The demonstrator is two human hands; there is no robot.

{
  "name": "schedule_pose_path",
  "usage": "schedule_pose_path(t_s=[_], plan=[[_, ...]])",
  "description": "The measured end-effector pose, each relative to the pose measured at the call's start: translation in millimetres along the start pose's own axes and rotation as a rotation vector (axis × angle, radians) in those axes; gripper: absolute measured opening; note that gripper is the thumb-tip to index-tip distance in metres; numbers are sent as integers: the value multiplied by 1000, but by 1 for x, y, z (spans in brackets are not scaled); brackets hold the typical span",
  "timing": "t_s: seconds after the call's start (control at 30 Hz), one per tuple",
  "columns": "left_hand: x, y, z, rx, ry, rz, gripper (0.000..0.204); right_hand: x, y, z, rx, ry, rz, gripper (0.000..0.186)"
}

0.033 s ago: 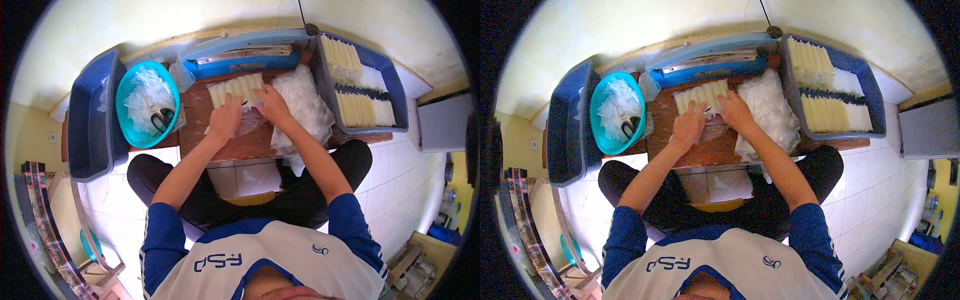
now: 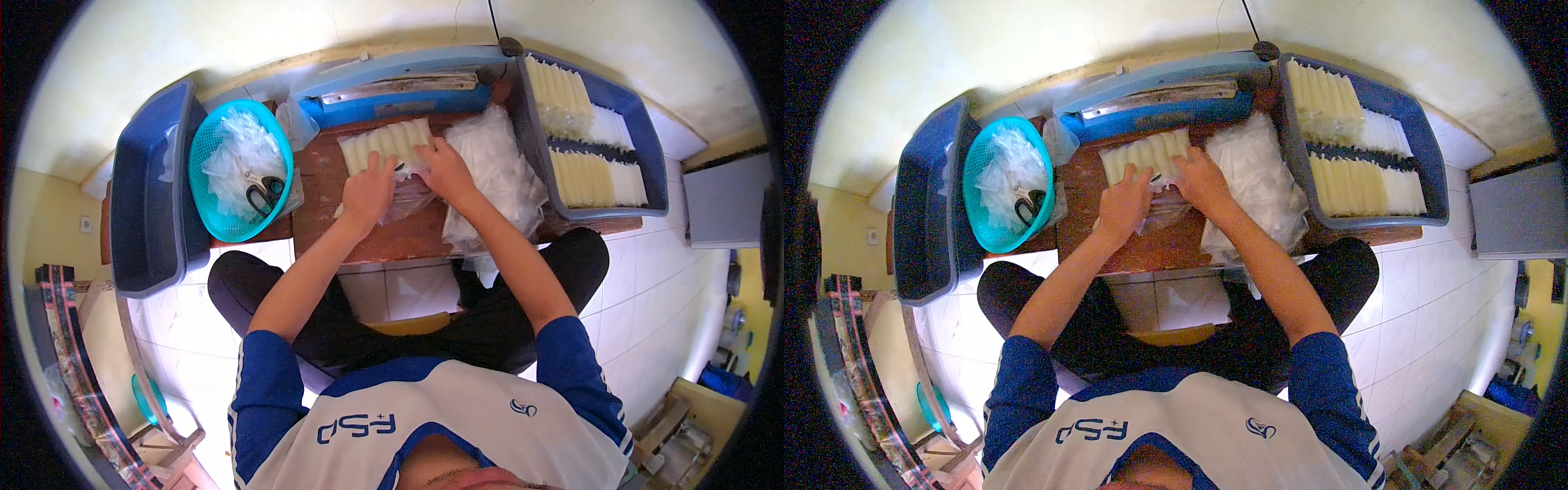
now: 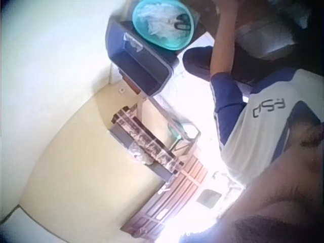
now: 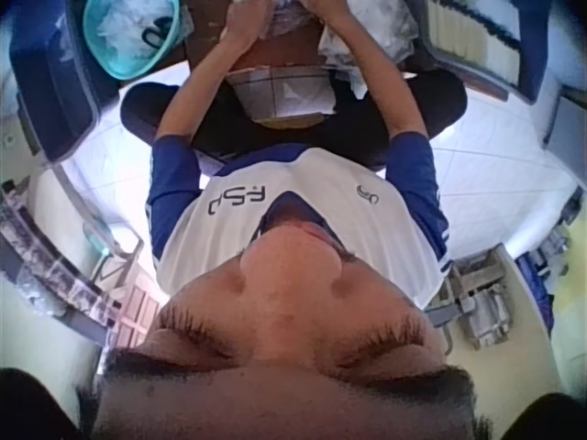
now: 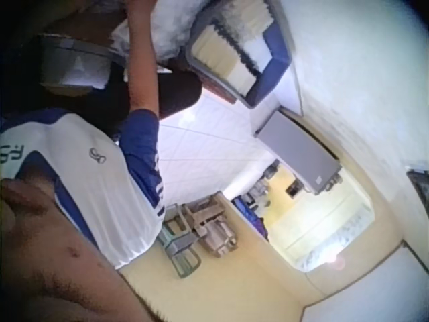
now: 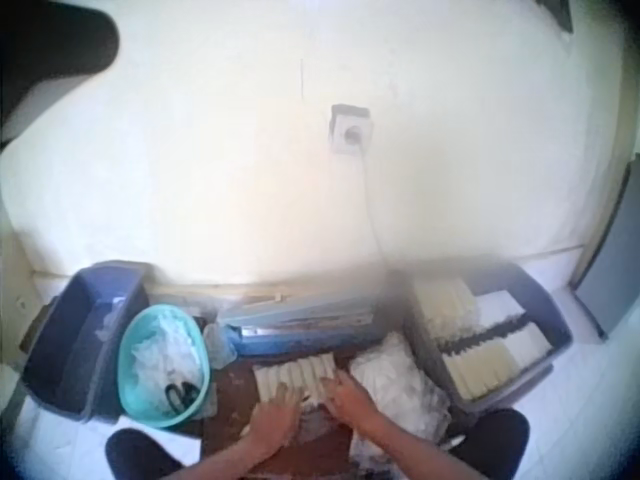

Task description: The person places several clear plastic tubes containing a white frozen product into a larger plastic bag and then uses a heat sealer to seal the bag.

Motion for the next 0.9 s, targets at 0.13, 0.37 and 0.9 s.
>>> schedule_pose_path(t_s=[0.13, 0.37, 0.9], plan=[[-2, 5, 10, -7, 8, 4, 27, -2, -4, 2, -42, -39, -29, 38], [3, 7, 12, 43, 13, -18, 32, -2, -2, 1, -36, -35, 17, 41], [43, -3, 24, 105, 73, -157, 50, 7, -1, 21, -61, -89, -89, 47]])
Point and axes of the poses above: each hand's wrist, its own y-axis towards the middle knuckle, its own z-axis out of the palm, x = y × z, the point moved 10 cm from there along y, towards the middle knuckle, and after that the axes turned 12 degrees about -z, right-handed, at the moved point
